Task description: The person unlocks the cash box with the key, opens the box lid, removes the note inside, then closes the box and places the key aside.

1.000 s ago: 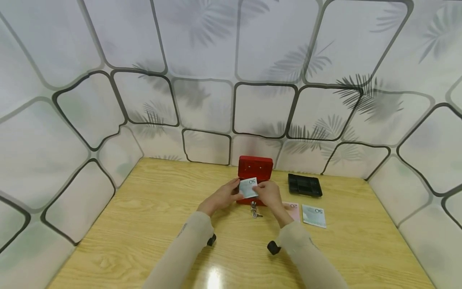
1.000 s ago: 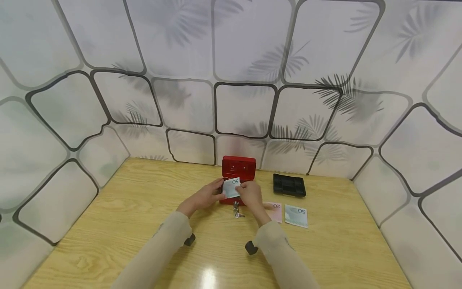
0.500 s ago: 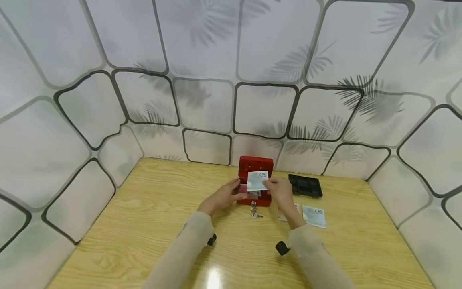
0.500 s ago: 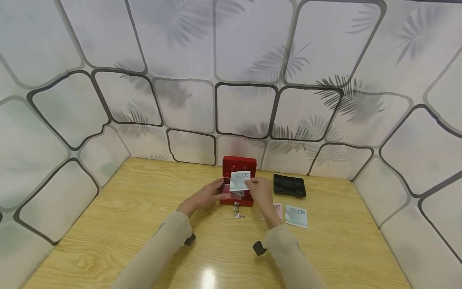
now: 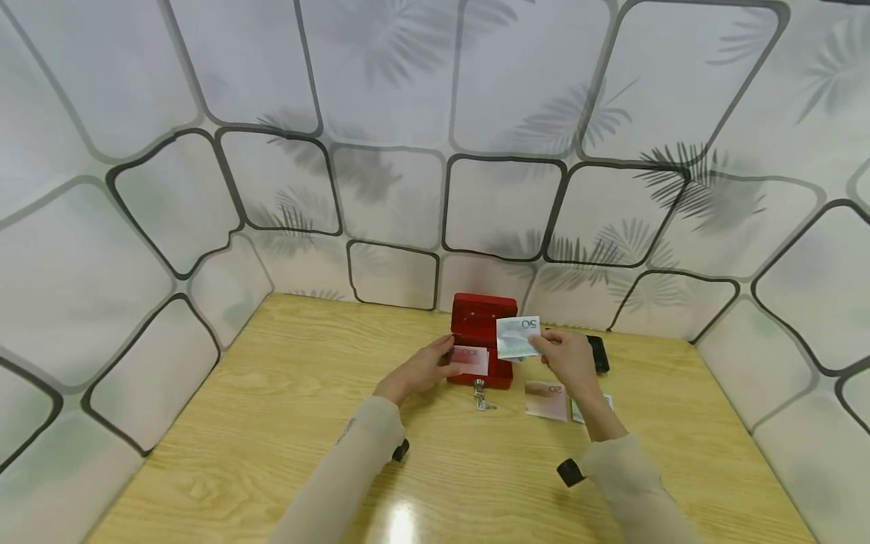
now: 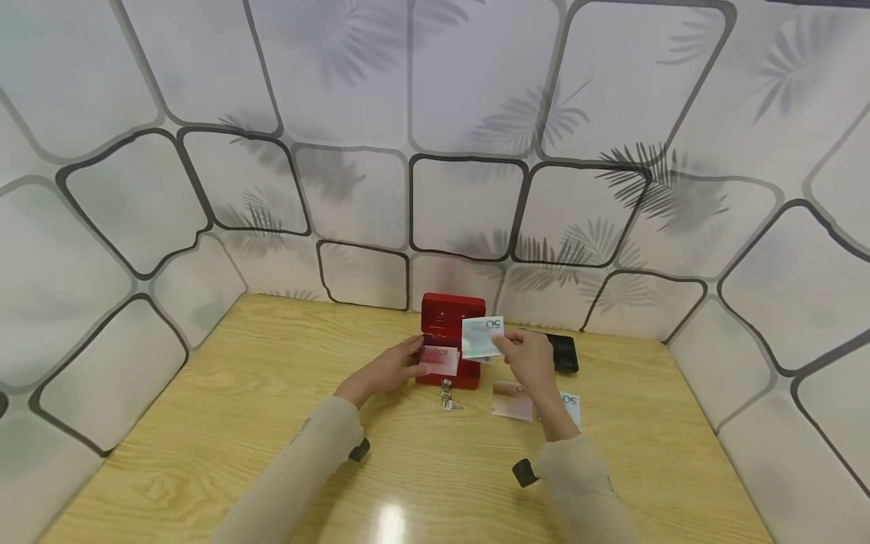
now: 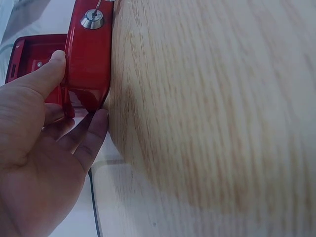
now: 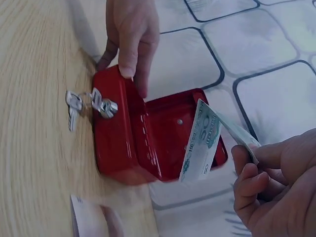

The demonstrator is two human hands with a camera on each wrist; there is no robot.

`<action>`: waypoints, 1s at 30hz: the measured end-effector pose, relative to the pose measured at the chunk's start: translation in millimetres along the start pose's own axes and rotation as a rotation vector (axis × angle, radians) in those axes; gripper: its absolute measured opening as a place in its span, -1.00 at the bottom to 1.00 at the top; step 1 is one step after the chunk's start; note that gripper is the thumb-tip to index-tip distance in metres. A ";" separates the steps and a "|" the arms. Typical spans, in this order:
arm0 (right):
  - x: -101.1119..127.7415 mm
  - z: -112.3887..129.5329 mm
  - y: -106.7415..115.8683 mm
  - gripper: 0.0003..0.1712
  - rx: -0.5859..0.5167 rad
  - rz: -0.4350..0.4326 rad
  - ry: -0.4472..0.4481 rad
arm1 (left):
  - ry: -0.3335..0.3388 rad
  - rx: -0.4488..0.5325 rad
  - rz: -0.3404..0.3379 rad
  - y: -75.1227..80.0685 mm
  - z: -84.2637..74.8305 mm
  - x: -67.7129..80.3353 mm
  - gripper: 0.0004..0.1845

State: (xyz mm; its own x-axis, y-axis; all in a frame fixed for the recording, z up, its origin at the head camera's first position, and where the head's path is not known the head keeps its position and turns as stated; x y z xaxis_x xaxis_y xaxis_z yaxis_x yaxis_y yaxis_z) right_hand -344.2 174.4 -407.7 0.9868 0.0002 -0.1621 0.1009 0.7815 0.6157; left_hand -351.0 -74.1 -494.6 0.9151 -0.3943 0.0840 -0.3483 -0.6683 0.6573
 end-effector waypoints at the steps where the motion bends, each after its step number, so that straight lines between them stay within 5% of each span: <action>1: 0.7 -1.5 4.6 -0.66 -0.001 -0.002 -0.004 | -0.002 0.001 0.000 0.2 -0.1 0.1 -0.21; 12: 15.1 -32.3 52.8 -0.62 -0.048 0.032 -0.021 | -0.017 -0.012 -0.009 -0.4 0.0 0.8 -0.22; 21: 32.0 -60.2 107.8 -0.51 0.124 0.039 -0.077 | -0.010 -0.011 -0.005 -0.9 -3.0 2.9 -0.21; 30: 39.8 -105.8 141.2 -0.49 0.176 0.057 -0.129 | -0.009 -0.008 -0.007 1.9 0.6 1.3 -0.22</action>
State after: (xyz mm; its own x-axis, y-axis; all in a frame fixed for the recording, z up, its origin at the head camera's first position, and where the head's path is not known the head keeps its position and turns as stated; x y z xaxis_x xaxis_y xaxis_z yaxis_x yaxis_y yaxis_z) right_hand -304.1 350.7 -408.8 0.9984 -0.0468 -0.0303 0.0537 0.6616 0.7479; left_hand -350.7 -76.3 -493.7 0.9157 -0.3952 0.0729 -0.3403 -0.6660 0.6638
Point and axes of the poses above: each hand's wrist, its own x-axis away from the middle knuckle, its own y-axis out of the back of the hand, z = x × y, the point moved 8 cm from there along -x, towards the middle knuckle, and after that the axes turned 2 degrees about x, right-handed, at the moved point
